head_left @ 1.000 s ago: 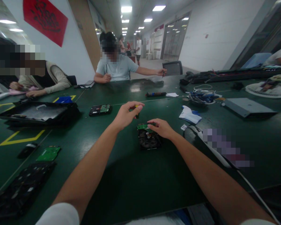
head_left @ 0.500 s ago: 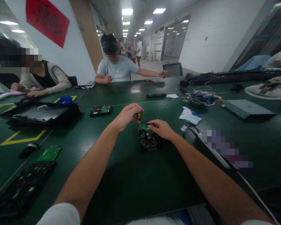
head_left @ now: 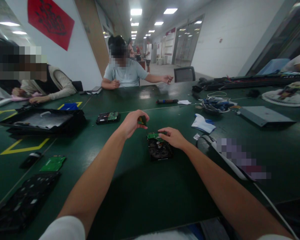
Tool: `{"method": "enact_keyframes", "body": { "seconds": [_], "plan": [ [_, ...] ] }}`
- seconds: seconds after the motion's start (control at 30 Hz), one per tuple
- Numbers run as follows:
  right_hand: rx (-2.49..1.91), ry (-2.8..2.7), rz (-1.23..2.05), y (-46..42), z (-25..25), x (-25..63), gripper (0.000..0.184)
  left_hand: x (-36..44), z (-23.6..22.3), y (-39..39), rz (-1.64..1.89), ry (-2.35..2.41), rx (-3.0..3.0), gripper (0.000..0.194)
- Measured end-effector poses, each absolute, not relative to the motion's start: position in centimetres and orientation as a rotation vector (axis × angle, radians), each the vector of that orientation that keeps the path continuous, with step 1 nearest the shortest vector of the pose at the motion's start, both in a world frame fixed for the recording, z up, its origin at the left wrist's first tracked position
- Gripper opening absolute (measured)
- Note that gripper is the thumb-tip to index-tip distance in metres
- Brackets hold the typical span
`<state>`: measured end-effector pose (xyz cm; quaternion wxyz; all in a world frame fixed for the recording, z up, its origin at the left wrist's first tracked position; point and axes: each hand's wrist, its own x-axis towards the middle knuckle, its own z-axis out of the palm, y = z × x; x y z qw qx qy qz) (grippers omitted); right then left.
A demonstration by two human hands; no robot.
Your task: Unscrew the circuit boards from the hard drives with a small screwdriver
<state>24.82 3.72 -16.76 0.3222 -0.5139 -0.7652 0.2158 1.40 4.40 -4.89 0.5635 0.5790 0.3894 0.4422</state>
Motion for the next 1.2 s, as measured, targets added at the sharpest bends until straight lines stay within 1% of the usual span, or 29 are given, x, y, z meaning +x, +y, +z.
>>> {"method": "enact_keyframes", "body": {
  "seconds": [0.13, 0.33, 0.43, 0.6, 0.8, 0.87, 1.0, 1.1, 1.2],
  "plan": [
    [-1.336, -2.003, 0.602, 3.8, -16.8, 25.0, 0.033, 1.1, -4.7, 4.3, 1.023, 0.934, 1.427, 0.024],
    [-1.362, -1.977, 0.632, 3.9, -16.9, 25.1, 0.034, 1.7, -4.7, 3.8, 0.938, 0.811, 1.272, 0.015],
    [-1.376, -1.976, 0.627, 3.9, -17.0, 25.0, 0.034, 2.0, -4.8, 3.8, 0.972, 0.821, 1.292, 0.014],
    [-1.384, -1.99, 0.62, 3.9, -16.9, 24.9, 0.032, 1.9, -4.9, 3.9, 1.092, 0.936, 1.4, 0.022],
    [-1.389, -1.98, 0.602, 3.8, -16.9, 24.8, 0.032, 2.2, -4.7, 3.8, 1.038, 0.901, 1.194, 0.014],
    [-1.389, -1.976, 0.594, 3.9, -16.9, 24.8, 0.032, 2.3, -4.7, 3.9, 1.073, 0.922, 1.131, 0.012],
    [-1.374, -1.991, 0.573, 4.0, -17.1, 24.9, 0.031, 2.2, -4.7, 4.1, 1.184, 1.01, 1.188, 0.016],
    [-1.37, -1.997, 0.574, 4.0, -17.1, 25.0, 0.031, 2.1, -4.6, 4.0, 1.156, 1.02, 1.229, 0.021],
    [-1.371, -1.993, 0.567, 4.0, -17.1, 25.0, 0.03, 2.1, -4.5, 4.0, 1.113, 0.992, 1.175, 0.017]
  ]
}}
